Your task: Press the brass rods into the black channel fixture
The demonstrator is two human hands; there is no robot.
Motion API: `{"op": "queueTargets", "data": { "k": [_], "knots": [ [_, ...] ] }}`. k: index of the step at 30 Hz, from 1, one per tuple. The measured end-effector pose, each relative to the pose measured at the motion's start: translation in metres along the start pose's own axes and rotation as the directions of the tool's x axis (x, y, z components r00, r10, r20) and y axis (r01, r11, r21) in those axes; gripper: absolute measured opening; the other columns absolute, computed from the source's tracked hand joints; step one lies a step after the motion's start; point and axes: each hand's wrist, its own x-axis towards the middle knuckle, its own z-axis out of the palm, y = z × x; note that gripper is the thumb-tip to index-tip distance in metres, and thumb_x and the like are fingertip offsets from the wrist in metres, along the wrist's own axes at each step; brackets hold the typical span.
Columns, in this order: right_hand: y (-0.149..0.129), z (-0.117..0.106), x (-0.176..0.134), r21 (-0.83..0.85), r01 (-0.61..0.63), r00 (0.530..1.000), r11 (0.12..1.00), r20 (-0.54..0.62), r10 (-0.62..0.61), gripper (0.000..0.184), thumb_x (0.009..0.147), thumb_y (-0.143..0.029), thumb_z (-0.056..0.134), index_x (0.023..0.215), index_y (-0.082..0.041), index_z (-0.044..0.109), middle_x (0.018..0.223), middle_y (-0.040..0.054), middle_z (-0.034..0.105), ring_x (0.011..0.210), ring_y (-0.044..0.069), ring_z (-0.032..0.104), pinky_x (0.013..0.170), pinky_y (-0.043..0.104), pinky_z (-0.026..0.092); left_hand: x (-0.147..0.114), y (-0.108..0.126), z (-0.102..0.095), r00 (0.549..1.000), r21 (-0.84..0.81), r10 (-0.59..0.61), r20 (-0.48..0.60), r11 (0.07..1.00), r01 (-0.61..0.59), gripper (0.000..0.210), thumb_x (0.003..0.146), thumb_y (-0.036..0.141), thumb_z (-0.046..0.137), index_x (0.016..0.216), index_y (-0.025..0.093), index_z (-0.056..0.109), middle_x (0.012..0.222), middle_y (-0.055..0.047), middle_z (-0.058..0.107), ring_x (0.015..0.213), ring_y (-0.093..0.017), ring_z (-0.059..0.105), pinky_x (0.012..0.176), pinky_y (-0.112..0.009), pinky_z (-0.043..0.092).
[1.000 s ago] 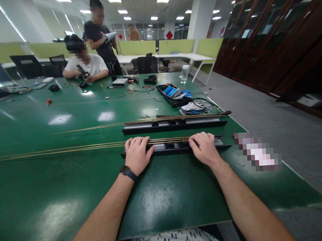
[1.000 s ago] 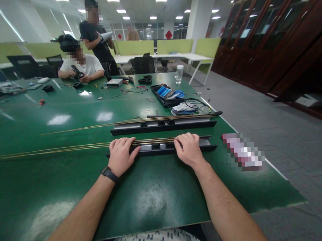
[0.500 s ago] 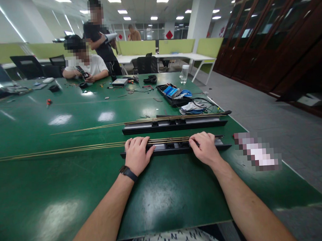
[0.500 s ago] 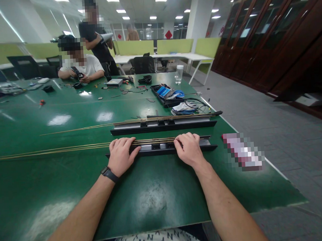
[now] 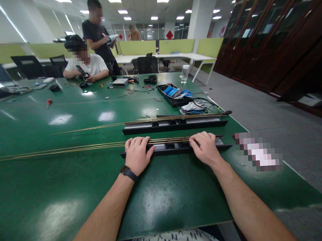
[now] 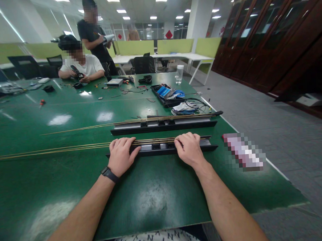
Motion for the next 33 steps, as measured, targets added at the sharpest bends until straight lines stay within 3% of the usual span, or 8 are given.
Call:
{"op": "queueTargets", "data": {
  "k": [33],
  "knots": [
    [-0.0009, 0.001, 0.0, 0.014, -0.022, 1.0, 1.0, -0.02, 0.022, 0.027, 0.099, -0.036, 0.047, 0.083, -0.023, 0.064, 0.088, 0.0041, 0.072, 0.092, 0.023, 0.057, 0.091, 0.043, 0.027, 0.0001, -0.0009, 0.001, 1.0, -0.018, 0.001, -0.012, 1.0, -0.001, 0.036, 0.097, 0.045, 0.058, 0.125, 0.024, 0.065, 0.116, -0.011, 0.071, 0.115, -0.03, 0.061, 0.108, -0.051, 0.034]
  ]
}}
